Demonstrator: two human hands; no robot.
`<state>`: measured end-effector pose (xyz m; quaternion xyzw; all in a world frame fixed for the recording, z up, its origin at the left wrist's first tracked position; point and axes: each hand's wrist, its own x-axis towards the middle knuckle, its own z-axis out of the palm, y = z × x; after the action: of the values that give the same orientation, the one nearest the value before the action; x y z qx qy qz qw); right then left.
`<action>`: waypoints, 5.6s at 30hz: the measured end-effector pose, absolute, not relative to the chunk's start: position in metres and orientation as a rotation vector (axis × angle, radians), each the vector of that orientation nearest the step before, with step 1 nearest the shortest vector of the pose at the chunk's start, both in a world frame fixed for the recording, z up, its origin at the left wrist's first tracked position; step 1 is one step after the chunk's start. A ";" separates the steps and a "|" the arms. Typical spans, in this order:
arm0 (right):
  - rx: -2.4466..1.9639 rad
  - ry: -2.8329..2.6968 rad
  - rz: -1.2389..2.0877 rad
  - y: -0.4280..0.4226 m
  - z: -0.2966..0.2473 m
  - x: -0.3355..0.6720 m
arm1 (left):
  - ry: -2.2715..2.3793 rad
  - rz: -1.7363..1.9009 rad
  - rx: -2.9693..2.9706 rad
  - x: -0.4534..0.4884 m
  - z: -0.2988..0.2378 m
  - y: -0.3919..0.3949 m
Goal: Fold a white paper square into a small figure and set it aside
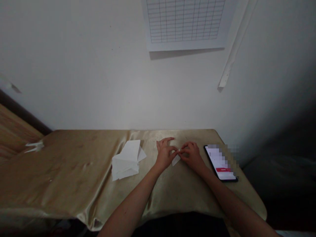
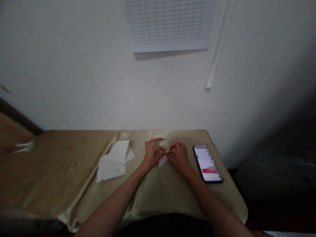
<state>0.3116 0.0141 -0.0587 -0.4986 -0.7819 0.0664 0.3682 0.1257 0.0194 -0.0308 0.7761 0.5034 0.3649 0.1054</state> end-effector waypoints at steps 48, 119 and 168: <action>-1.299 -1.975 0.216 0.010 -0.058 0.310 | 1.493 0.977 2.310 0.121 -0.034 0.022; -1.274 -1.996 0.068 0.017 -0.053 0.324 | 1.434 0.741 2.260 0.102 -0.031 0.035; -1.310 -2.158 0.342 0.019 -0.060 0.336 | 1.329 0.400 2.300 0.088 -0.035 0.037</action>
<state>0.3360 0.0194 -0.0604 -0.4917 -0.8101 0.1284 0.2925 0.0881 0.0367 -0.0350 0.8340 0.4821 0.1450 0.2257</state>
